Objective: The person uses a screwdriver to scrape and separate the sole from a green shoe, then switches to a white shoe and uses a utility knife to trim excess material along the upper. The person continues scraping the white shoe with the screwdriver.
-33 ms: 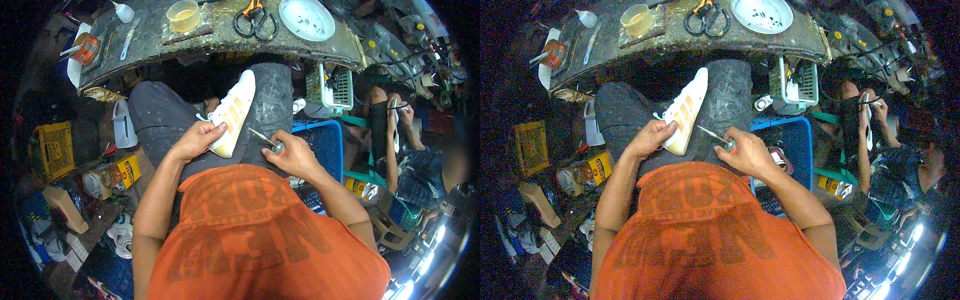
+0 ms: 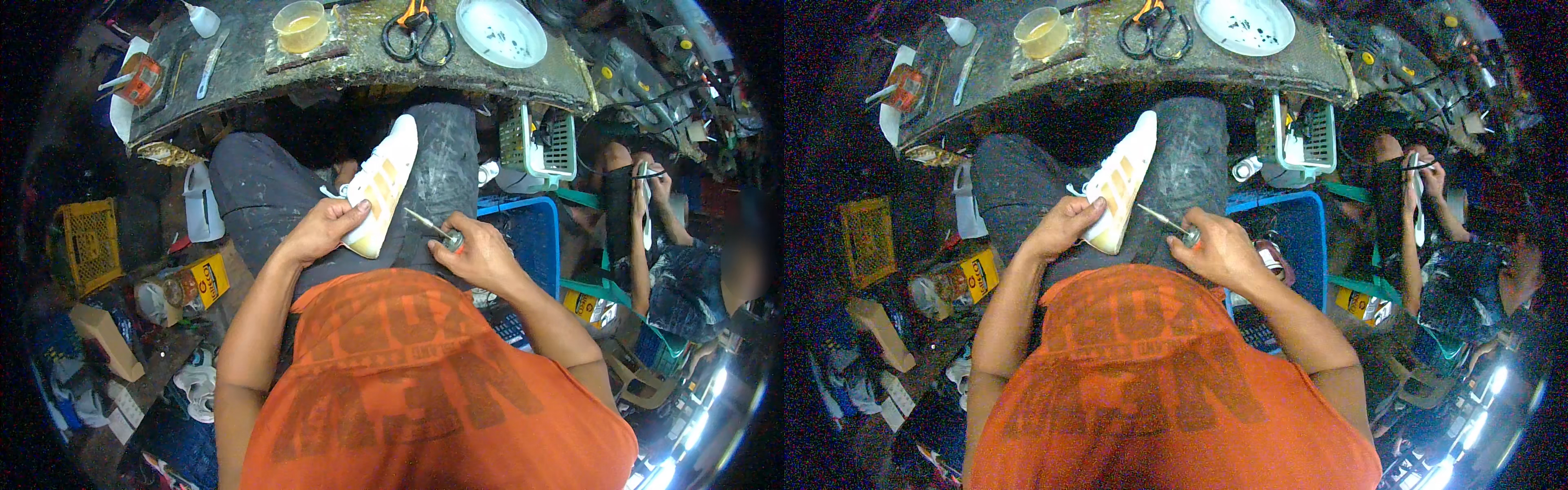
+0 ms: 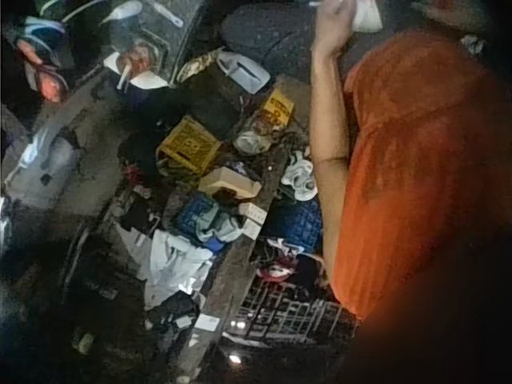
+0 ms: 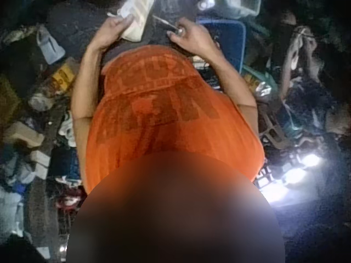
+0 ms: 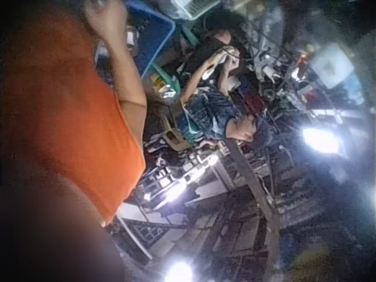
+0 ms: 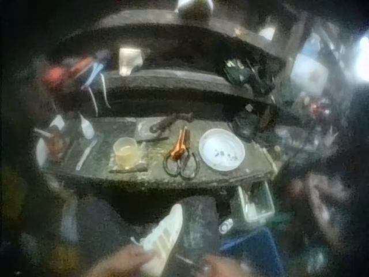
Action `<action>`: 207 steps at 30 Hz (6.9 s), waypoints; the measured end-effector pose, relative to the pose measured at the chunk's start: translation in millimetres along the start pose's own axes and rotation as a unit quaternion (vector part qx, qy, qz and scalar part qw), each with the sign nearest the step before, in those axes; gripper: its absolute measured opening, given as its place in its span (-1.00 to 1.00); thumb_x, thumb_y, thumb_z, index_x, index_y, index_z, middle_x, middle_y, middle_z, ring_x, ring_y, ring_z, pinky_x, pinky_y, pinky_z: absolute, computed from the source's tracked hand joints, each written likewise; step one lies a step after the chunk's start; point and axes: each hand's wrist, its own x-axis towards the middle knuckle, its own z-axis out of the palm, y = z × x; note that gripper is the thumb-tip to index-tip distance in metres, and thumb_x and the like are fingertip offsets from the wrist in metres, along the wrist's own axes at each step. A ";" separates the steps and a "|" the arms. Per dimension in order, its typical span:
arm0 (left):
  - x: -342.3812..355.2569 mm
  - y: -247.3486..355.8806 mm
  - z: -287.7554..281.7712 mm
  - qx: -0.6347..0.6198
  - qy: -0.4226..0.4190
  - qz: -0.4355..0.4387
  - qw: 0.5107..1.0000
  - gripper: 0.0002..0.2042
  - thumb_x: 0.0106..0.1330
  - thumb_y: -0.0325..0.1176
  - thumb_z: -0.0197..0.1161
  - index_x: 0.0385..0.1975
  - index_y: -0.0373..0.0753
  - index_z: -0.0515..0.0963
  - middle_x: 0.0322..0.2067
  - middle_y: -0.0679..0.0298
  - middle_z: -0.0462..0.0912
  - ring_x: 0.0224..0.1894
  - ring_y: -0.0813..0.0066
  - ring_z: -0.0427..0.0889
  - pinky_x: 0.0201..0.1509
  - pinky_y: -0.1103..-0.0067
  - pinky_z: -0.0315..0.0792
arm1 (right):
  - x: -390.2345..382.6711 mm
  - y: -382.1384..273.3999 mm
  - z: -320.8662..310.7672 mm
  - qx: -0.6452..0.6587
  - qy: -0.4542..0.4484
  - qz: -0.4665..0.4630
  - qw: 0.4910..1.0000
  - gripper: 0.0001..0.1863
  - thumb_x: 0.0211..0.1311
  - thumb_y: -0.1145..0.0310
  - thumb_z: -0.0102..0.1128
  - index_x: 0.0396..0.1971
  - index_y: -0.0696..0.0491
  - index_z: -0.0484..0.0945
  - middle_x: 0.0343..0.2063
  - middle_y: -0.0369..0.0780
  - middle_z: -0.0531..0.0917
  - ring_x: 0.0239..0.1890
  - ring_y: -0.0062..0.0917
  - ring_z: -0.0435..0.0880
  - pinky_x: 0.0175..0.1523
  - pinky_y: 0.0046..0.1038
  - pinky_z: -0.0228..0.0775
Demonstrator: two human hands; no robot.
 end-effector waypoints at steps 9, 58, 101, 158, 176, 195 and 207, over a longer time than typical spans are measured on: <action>2.3 -2.6 6.7 0.035 0.030 0.016 0.999 -0.47 0.60 0.05 0.08 -0.24 -0.37 0.71 -0.35 0.32 0.76 -0.32 0.64 0.64 -0.16 0.57 0.53 | 9.0 -11.6 3.3 -0.022 -0.002 0.025 0.999 -0.62 0.19 0.16 0.35 -0.19 0.18 0.60 -0.52 0.09 0.69 -0.32 0.05 0.74 -0.15 -0.02 0.53; 2.4 3.2 9.5 0.103 0.042 0.021 0.994 -0.42 0.59 0.10 0.07 -0.33 -0.37 0.72 -0.43 0.28 0.75 -0.39 0.60 0.64 -0.23 0.55 0.53 | 12.3 -12.3 8.4 -0.060 0.009 0.013 0.998 -0.60 0.19 0.17 0.30 -0.18 0.23 0.61 -0.45 0.12 0.73 -0.31 0.04 0.76 -0.11 -0.02 0.60; 12.4 -14.4 5.1 0.059 0.030 0.029 0.997 -0.42 0.60 0.10 0.06 -0.28 -0.39 0.72 -0.37 0.29 0.75 -0.32 0.62 0.63 -0.18 0.56 0.53 | 13.3 -8.9 3.6 -0.062 0.001 -0.020 0.998 -0.65 0.19 0.17 0.29 -0.24 0.18 0.60 -0.41 0.11 0.73 -0.28 0.09 0.74 -0.09 0.05 0.57; 11.8 -12.8 8.7 0.085 0.041 0.036 0.995 -0.47 0.59 0.09 0.08 -0.32 -0.31 0.71 -0.44 0.37 0.72 -0.42 0.67 0.57 -0.32 0.58 0.47 | 13.0 -9.1 6.1 -0.094 0.021 -0.046 0.994 -0.65 0.15 0.20 0.31 -0.26 0.21 0.62 -0.48 0.11 0.71 -0.34 0.04 0.75 -0.16 -0.04 0.58; 10.8 -19.7 11.3 -0.009 0.048 0.036 0.998 -0.54 0.55 0.00 0.21 -0.39 -0.32 0.72 -0.48 0.36 0.71 -0.48 0.71 0.52 -0.39 0.61 0.41 | 11.1 -7.5 -1.0 -0.103 -0.030 -0.047 0.993 -0.64 0.19 0.14 0.27 -0.27 0.18 0.57 -0.36 0.14 0.72 -0.26 0.09 0.74 -0.10 0.05 0.57; 5.8 -2.2 14.0 0.039 0.024 0.010 0.999 -0.53 0.57 0.00 0.18 -0.39 -0.32 0.71 -0.47 0.40 0.68 -0.45 0.71 0.50 -0.35 0.61 0.43 | 12.0 -5.7 2.3 -0.120 -0.022 -0.058 0.991 -0.63 0.18 0.15 0.28 -0.24 0.19 0.58 -0.32 0.13 0.73 -0.24 0.07 0.74 -0.09 0.02 0.59; 7.4 -5.0 16.0 0.016 0.024 0.027 0.999 -0.53 0.57 -0.01 0.17 -0.35 -0.33 0.71 -0.44 0.38 0.71 -0.42 0.70 0.54 -0.31 0.61 0.47 | 8.3 -8.1 1.7 -0.120 -0.021 -0.065 0.990 -0.65 0.18 0.17 0.26 -0.27 0.19 0.55 -0.32 0.12 0.73 -0.25 0.07 0.74 -0.08 0.03 0.59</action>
